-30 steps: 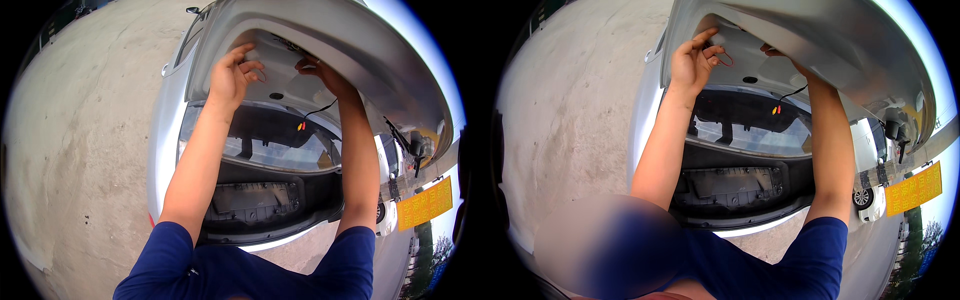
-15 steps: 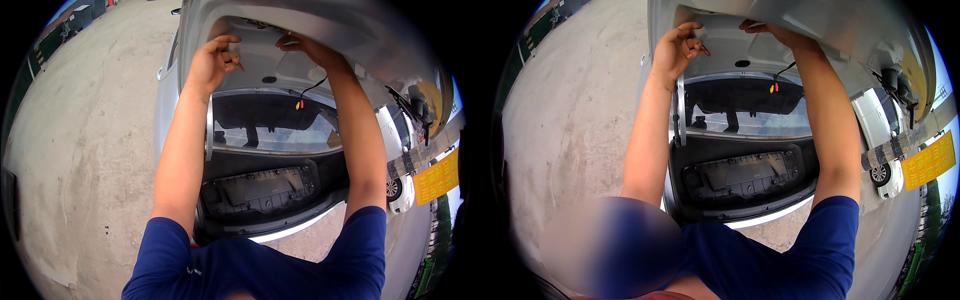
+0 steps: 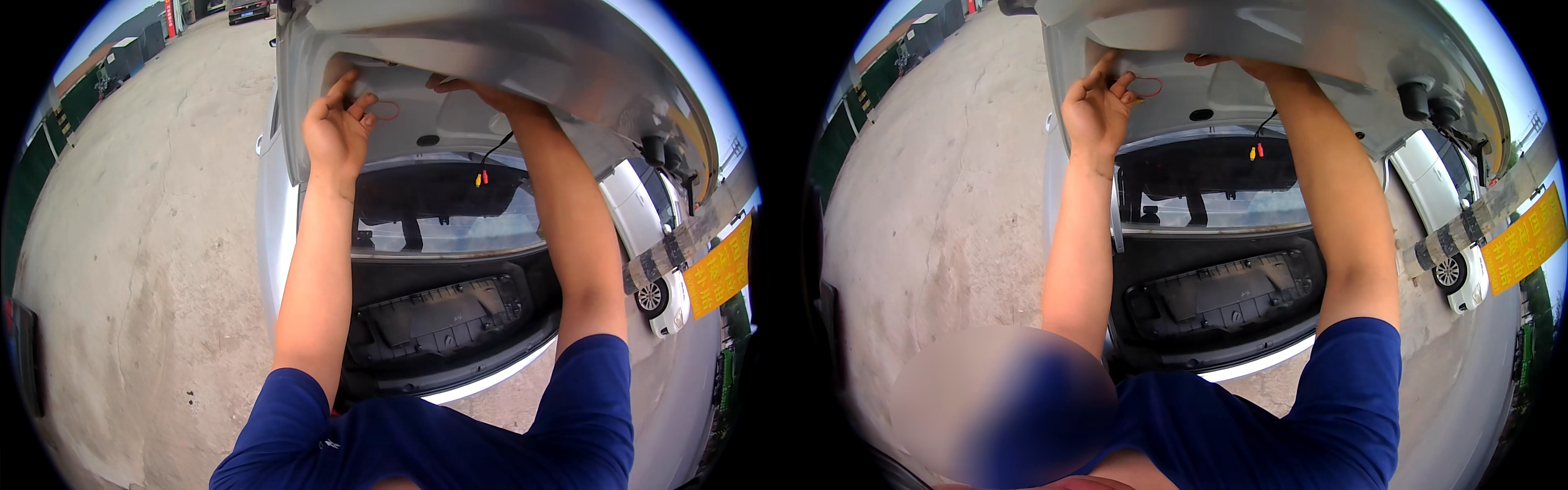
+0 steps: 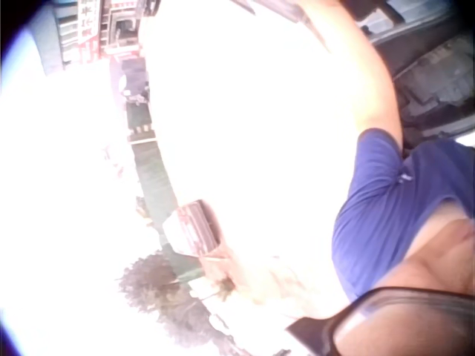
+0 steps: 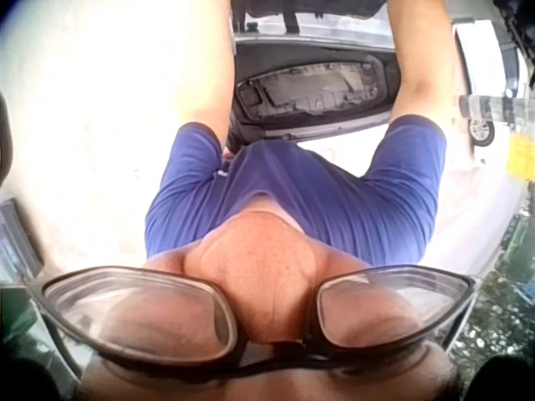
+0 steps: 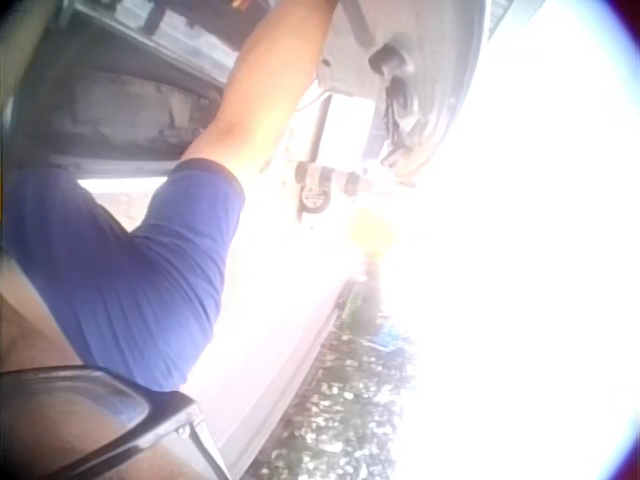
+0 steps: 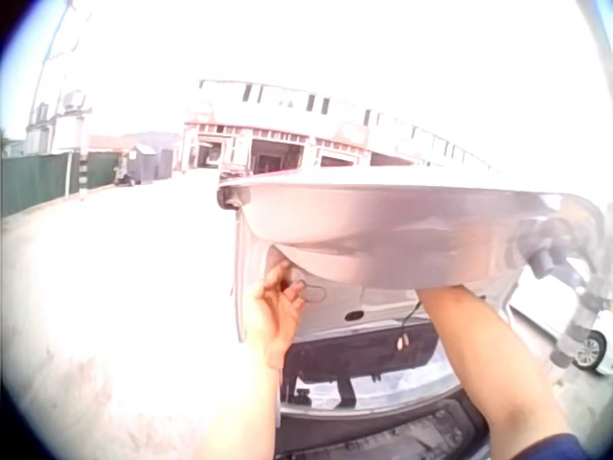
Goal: The person works on the wiring inside the open trunk of a silver car. They connect and secure wires near the trunk lid, using a yellow tool to manipulate the connections. The person then closes the trunk and walks away.
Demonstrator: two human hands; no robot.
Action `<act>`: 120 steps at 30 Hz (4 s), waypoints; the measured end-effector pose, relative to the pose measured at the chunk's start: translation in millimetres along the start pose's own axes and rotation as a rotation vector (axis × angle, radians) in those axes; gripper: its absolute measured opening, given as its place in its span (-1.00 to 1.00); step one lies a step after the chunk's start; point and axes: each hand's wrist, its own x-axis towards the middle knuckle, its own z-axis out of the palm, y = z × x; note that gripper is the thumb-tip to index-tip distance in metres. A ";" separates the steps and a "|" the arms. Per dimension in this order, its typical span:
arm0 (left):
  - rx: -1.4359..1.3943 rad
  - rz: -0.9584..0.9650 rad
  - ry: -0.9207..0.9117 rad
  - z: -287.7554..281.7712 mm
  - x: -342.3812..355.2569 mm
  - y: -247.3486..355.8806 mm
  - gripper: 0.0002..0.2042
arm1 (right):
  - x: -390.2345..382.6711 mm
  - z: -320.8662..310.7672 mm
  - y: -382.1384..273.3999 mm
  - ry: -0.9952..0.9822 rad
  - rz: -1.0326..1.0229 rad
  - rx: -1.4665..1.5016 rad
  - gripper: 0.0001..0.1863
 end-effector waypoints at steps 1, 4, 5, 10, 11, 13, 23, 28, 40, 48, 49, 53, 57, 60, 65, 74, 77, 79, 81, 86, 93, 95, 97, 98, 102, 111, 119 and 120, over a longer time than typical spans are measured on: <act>0.005 0.010 0.004 3.0 -2.9 -1.6 -0.48 | -0.5 0.3 0.7 0.009 -0.004 0.005 -0.68; 0.069 0.020 -0.002 9.9 -8.6 -4.5 -0.49 | -1.9 -0.1 1.6 0.035 -0.011 0.015 -0.68; 0.125 0.011 -0.016 9.9 -8.9 -3.3 -0.51 | -2.0 0.3 2.0 0.041 -0.016 0.017 -0.68; 0.374 -0.091 -0.100 -14.6 11.4 11.7 -0.62 | 0.9 6.0 5.5 0.055 -0.024 0.025 -0.69; 0.380 -0.123 -0.116 -16.6 14.9 15.3 -0.65 | -1.4 5.2 5.8 0.059 -0.022 0.024 -0.69; 0.391 -0.149 -0.144 -19.4 20.2 17.8 -0.64 | -2.4 3.7 5.7 0.069 -0.023 0.023 -0.69; 0.262 -0.228 -0.132 -17.9 21.9 19.4 -0.63 | -3.2 4.7 0.7 0.095 -0.027 0.032 -0.69; 0.546 -0.056 -0.030 -3.7 16.5 5.2 -0.74 | -2.3 7.2 0.9 0.116 -0.030 0.040 -0.70; 0.461 -0.084 -0.036 -5.6 14.4 1.2 -0.67 | -1.9 9.8 1.8 0.155 -0.051 0.061 -0.70; 0.238 -0.179 -0.063 -14.1 16.3 16.7 -0.69 | -3.7 8.8 4.2 0.165 -0.057 0.066 -0.71; 0.200 -0.185 -0.081 -16.2 17.2 18.8 -0.69 | -3.7 9.4 4.7 0.163 -0.057 0.062 -0.71; 0.069 -0.217 -0.152 -18.5 17.0 23.5 -0.70 | -4.4 9.6 6.0 0.158 -0.055 0.068 -0.71; 0.123 -0.192 -0.191 -24.4 24.1 19.9 -0.72 | -3.9 10.3 4.7 0.159 -0.058 0.072 -0.71; 0.186 -0.156 -0.144 -22.0 24.7 15.1 -0.78 | -3.1 9.7 7.6 0.164 -0.056 0.081 -0.72; 0.380 -0.064 -0.077 2.7 14.1 7.0 -0.60 | -0.6 7.3 10.3 0.185 -0.065 0.095 -0.72; 0.624 -0.171 -0.041 -7.0 20.6 7.3 -0.61 | 2.3 11.3 11.8 0.197 -0.067 0.111 -0.72; 0.700 -0.185 -0.021 0.9 19.4 10.1 -0.70 | 2.0 9.3 11.3 0.187 -0.064 0.110 -0.72; 0.670 -0.144 -0.022 6.8 18.6 4.9 -0.80 | 1.3 7.5 9.6 0.185 -0.061 0.106 -0.73; 0.474 -0.134 -0.047 -0.9 22.2 1.9 -0.83 | -0.7 5.4 6.1 0.182 -0.054 0.094 -0.73; -0.004 -0.117 -0.102 -13.6 16.6 10.9 -0.87 | 2.2 5.9 8.0 0.163 -0.056 0.101 -0.73; 0.309 0.043 -0.001 -6.6 3.5 -7.5 -0.90 | 2.3 3.1 10.1 0.148 -0.043 0.092 -0.73; 0.547 0.082 0.088 2.8 -2.4 -15.1 -0.94 | -0.7 1.4 11.8 0.145 -0.039 0.090 -0.73; 0.695 0.080 0.106 11.4 -1.6 -17.9 -0.96 | 0.3 0.5 12.3 0.142 -0.038 0.088 -0.73; 0.768 0.081 0.115 12.8 -0.3 -18.5 -0.96 | 1.5 0.2 12.0 0.140 -0.036 0.086 -0.73; 0.606 0.085 0.081 -7.7 5.9 -17.6 -0.86 | 2.9 1.5 12.2 0.132 -0.038 0.086 -0.74; 0.701 0.130 0.205 -7.2 -7.1 -10.3 -0.78 | 1.9 1.2 19.5 0.127 -0.028 0.082 -0.74; 0.779 -0.073 0.041 -3.1 -0.2 1.6 -0.74 | -0.9 -4.6 21.2 0.135 -0.025 0.090 -0.74; 0.732 -0.099 -0.001 -4.4 1.9 6.4 -0.72 | 0.2 -3.8 21.9 0.134 -0.024 0.090 -0.74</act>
